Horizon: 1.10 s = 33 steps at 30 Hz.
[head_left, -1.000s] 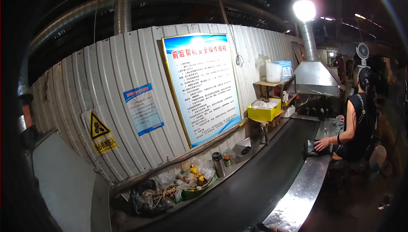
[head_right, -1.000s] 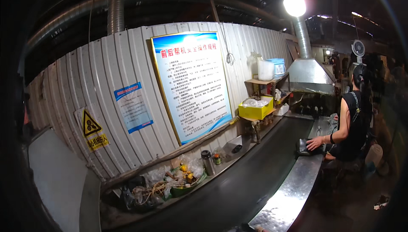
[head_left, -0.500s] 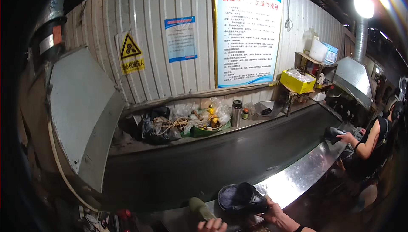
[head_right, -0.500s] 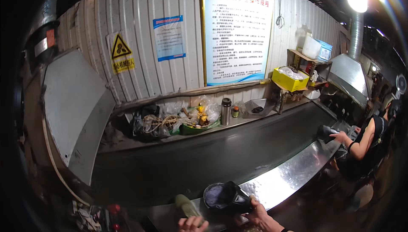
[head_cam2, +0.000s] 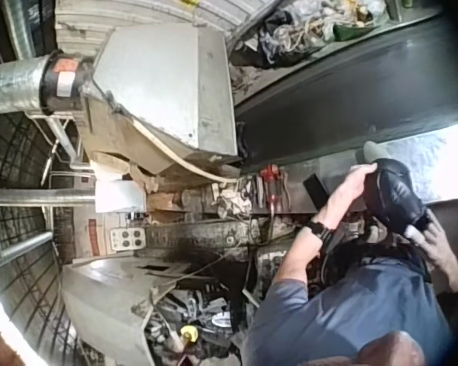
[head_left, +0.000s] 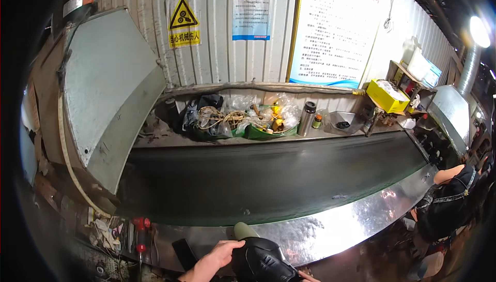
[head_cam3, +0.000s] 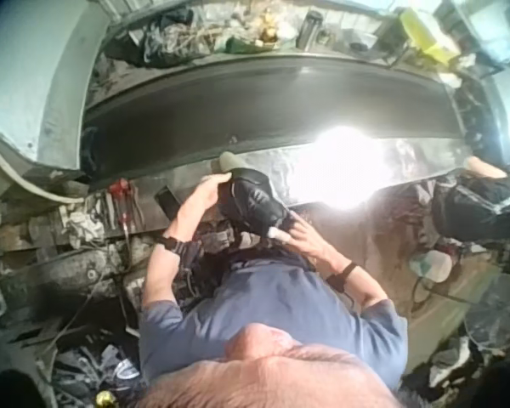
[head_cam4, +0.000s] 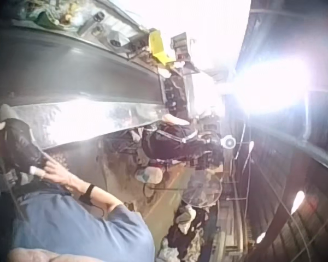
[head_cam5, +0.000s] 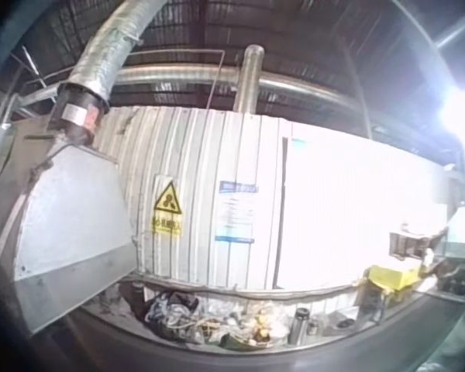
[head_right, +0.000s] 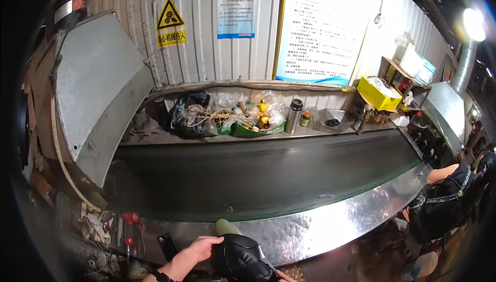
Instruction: Operating a toe-lasting machine to shape shoe uppers around a last in a manufacturing facility.
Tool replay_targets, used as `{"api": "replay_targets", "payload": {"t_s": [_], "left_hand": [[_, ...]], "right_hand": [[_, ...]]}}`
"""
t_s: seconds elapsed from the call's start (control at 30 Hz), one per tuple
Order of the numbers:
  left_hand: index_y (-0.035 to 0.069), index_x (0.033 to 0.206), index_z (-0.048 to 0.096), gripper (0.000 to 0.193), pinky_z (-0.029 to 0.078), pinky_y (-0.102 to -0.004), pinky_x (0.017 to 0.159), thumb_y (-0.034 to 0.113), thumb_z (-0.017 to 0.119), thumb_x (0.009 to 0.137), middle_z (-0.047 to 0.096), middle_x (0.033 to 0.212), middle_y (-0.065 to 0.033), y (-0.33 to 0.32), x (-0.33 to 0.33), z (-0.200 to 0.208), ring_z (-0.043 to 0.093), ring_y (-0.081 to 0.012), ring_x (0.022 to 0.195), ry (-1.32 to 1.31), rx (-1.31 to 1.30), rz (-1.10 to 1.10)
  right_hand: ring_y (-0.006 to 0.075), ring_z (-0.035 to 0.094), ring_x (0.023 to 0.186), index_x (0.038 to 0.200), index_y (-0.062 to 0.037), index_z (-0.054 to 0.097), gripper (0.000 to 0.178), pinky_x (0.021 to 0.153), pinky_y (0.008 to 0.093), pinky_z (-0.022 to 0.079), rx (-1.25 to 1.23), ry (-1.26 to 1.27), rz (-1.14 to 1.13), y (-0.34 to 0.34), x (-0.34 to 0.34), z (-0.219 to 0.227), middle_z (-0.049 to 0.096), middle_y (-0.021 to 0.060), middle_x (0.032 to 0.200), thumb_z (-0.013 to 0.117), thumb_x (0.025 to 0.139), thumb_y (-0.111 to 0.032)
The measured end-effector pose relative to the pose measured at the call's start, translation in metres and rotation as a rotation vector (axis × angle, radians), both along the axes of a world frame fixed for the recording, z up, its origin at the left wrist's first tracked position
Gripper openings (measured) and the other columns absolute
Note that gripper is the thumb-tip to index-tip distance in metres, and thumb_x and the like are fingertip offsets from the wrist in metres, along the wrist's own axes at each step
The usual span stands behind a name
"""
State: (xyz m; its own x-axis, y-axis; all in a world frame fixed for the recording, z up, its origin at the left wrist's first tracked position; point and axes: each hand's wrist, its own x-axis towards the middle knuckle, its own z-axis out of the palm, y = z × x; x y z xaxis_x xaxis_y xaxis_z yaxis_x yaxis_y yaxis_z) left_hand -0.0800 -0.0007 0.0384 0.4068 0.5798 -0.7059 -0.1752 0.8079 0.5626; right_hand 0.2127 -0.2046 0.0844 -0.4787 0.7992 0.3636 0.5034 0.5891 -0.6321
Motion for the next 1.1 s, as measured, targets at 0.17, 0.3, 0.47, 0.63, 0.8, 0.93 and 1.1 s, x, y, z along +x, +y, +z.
{"api": "replay_targets", "payload": {"t_s": [0.17, 0.3, 0.47, 0.63, 0.8, 0.93, 1.1], "left_hand": [[0.001, 0.098, 0.073, 0.031, 0.052, -0.0427, 0.082, 0.031, 0.07, 0.09, 0.072, 0.099, -0.0131, 0.035, 0.013, -0.062, 0.067, -0.0322, 0.093, 0.807, 0.71, 0.118], [0.002, 0.091, 0.073, 0.03, 0.049, -0.0472, 0.08, 0.031, 0.068, 0.089, 0.069, 0.091, -0.0207, 0.053, 0.042, -0.067, 0.064, -0.0411, 0.089, 1.032, 0.817, 0.191], [0.0, 0.088, 0.071, 0.03, 0.049, -0.0492, 0.076, 0.029, 0.064, 0.092, 0.07, 0.089, -0.0198, 0.04, 0.034, -0.076, 0.066, -0.0383, 0.088, 1.118, 0.778, 0.193], [0.002, 0.105, 0.067, 0.048, 0.05, -0.0449, 0.09, 0.042, 0.073, 0.08, 0.066, 0.112, -0.0172, 0.027, 0.047, -0.044, 0.064, -0.0323, 0.102, 0.874, 0.373, 0.022], [0.0, 0.11, 0.062, 0.066, 0.047, -0.0473, 0.097, 0.05, 0.076, 0.069, 0.06, 0.12, -0.0247, 0.009, 0.071, -0.033, 0.059, -0.0393, 0.11, 1.239, 0.5, -0.163], [0.001, 0.105, 0.066, 0.059, 0.05, -0.0455, 0.093, 0.046, 0.075, 0.068, 0.069, 0.104, -0.0226, 0.014, 0.059, -0.052, 0.062, -0.0408, 0.105, 1.274, 0.534, -0.028], [-0.001, 0.087, 0.069, 0.046, 0.054, -0.0428, 0.078, 0.04, 0.073, 0.067, 0.072, 0.086, -0.02, 0.001, 0.032, -0.044, 0.069, -0.035, 0.084, 1.085, 0.436, 0.171]], "right_hand": [[0.0469, 0.052, 0.119, 0.135, -0.0136, 0.055, 0.066, 0.106, 0.0571, 0.041, 0.102, -0.095, -0.084, 0.019, -0.033, -0.03, 0.053, 0.0276, 0.128, 0.077, 0.073, -0.01], [0.0422, 0.034, 0.139, 0.151, -0.0036, 0.022, 0.097, 0.114, 0.0466, 0.033, -0.172, 0.157, -0.216, 0.037, -0.037, -0.068, 0.032, 0.0302, 0.148, 0.082, 0.076, -0.017], [0.0372, 0.02, 0.149, 0.155, 0.0045, -0.003, 0.11, 0.118, 0.0398, 0.025, -0.7, 0.444, -0.216, 0.028, -0.034, -0.063, 0.016, 0.0303, 0.159, 0.077, 0.084, -0.02], [0.0379, 0.017, 0.15, 0.156, 0.0042, 0.0, 0.106, 0.119, 0.0407, 0.021, -0.594, 0.206, -0.038, 0.029, -0.012, -0.025, 0.017, 0.031, 0.158, 0.075, 0.085, -0.022], [0.0383, 0.017, 0.149, 0.155, 0.0045, 0.004, 0.105, 0.121, 0.0411, 0.018, -1.139, 0.393, -0.06, 0.031, -0.004, -0.037, 0.018, 0.031, 0.158, 0.076, 0.085, -0.026], [0.034, 0.021, 0.148, 0.156, 0.0039, 0.003, 0.107, 0.119, 0.0398, 0.022, -1.111, 0.366, 0.026, 0.036, -0.002, -0.054, 0.02, 0.0285, 0.158, 0.077, 0.084, -0.025], [0.0288, 0.023, 0.148, 0.158, -0.0034, -0.003, 0.114, 0.119, 0.0392, 0.024, -0.925, 0.363, -0.038, 0.014, 0.001, -0.092, 0.019, 0.0257, 0.16, 0.08, 0.083, -0.026]]}}
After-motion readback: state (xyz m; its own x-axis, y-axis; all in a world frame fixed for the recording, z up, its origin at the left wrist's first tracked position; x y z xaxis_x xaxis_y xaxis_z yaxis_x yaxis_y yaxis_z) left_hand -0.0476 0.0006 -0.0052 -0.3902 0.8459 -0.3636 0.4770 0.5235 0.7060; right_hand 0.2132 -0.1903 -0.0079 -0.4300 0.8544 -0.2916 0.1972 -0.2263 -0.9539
